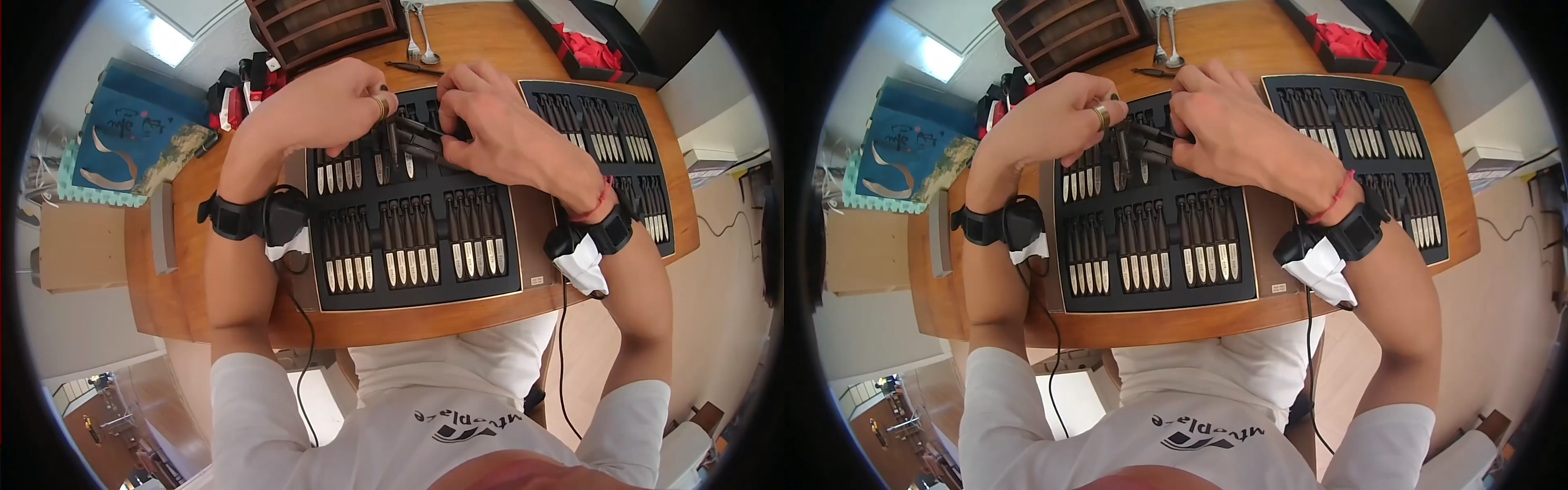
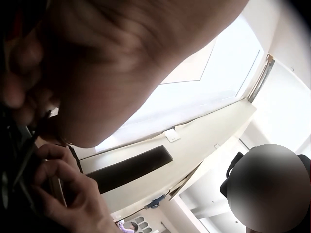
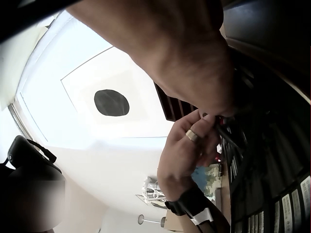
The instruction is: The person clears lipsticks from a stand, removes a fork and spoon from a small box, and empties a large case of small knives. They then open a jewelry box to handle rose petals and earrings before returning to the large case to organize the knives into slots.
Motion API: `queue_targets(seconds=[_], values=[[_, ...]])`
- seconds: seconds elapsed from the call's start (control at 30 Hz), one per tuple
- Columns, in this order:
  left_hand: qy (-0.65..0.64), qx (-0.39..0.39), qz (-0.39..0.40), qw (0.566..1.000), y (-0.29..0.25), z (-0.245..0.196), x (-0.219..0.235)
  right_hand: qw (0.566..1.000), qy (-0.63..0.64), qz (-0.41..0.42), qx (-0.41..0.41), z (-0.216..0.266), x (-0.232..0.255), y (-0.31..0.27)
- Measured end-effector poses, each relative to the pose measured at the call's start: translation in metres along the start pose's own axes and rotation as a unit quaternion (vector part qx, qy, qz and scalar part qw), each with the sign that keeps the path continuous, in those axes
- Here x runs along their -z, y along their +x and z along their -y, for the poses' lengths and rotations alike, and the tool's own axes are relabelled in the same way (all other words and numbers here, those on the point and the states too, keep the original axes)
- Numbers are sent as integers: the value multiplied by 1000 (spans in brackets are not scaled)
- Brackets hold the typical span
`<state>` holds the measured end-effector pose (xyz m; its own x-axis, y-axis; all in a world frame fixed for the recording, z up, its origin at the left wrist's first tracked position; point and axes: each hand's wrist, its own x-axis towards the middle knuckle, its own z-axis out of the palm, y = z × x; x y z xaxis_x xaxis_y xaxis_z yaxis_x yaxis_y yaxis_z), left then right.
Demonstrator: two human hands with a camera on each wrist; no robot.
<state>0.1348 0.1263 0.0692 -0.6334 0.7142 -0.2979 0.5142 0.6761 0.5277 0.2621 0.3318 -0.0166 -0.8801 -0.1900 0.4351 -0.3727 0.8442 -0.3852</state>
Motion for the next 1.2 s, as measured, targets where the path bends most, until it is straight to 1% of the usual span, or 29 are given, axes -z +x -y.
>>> queue_targets(seconds=[0.03, 0.1, 0.17, 0.23, 0.27, 0.3, 0.37, 0.4, 0.47, 0.5, 0.57, 0.63, 0.7, 0.73, 0.77, 0.8, 0.83, 0.87, 0.9, 0.93, 0.97, 1.03, 1.1, 1.17, 1.2], values=[[1, 0, 0, 1000, 0, -1, 0, 1000, -1, -1, 4, 0, 1, 0], [-58, 1, 21, 998, -1, -4, 2, 1000, -7, -12, -7, -5, 5, 1], [-49, -10, 26, 998, 1, -4, 0, 1000, -13, -21, -17, -6, 12, 0], [-42, -21, 32, 998, 6, -1, -4, 996, 34, -16, -86, -3, 25, 2], [-45, -39, 23, 998, 9, 1, -7, 990, 72, -40, -115, 1, 28, 2], [-47, -57, 15, 997, 11, 1, -10, 990, 71, -39, -115, 3, 32, 1], [-63, -59, 4, 996, 11, -3, -16, 985, 30, 13, -168, 6, 40, 0], [-78, -60, -8, 995, 11, -4, -19, 985, 30, 14, -170, 5, 41, -2], [-95, -68, -13, 993, 13, -3, -23, 979, -7, 94, -181, 2, 43, -6], [-112, -76, -19, 991, 14, -2, -25, 979, -7, 94, -183, 1, 43, -8], [-131, -80, -14, 988, 16, -2, -25, 982, 20, 115, -148, 0, 42, -10], [-150, -84, -9, 985, 18, 0, -24, 983, 41, 108, -141, 3, 42, -11], [-202, -154, -40, 966, 20, 3, -23, 984, 64, 101, -134, 3, 43, -11], [-202, -154, -38, 966, 21, 3, -23, 983, 56, 124, -120, 2, 44, -11], [-164, -207, -83, 961, 20, 3, -24, 982, 49, 146, -106, 0, 45, -10], [-124, -259, -128, 949, 19, 2, -25, 982, 49, 146, -107, 0, 45, -6], [-125, -260, -127, 949, 17, 1, -26, 977, 55, 145, -149, 0, 44, -1], [-73, -304, -141, 939, 14, -1, -28, 969, 61, 144, -190, -1, 44, 3], [-20, -346, -154, 925, 10, -3, -31, 969, 61, 145, -191, -2, 41, 2], [-10, -321, -134, 937, 5, -8, -32, 982, 74, 71, -160, -4, 36, 0], [-10, -322, -134, 937, 6, -7, -34, 988, 87, -3, -127, -6, 33, -1], [84, -416, -154, 892, 11, -3, -38, 987, 97, -3, -127, -8, 31, 0], [107, -415, -146, 892, 10, -3, -37, 986, 108, -4, -127, -6, 32, 0], [132, -402, -121, 898, 2, -6, -35, 982, 103, 56, -147, -3, 35, -1], [132, -403, -121, 897, 0, -6, -35, 982, 103, 55, -147, -4, 33, -2]])
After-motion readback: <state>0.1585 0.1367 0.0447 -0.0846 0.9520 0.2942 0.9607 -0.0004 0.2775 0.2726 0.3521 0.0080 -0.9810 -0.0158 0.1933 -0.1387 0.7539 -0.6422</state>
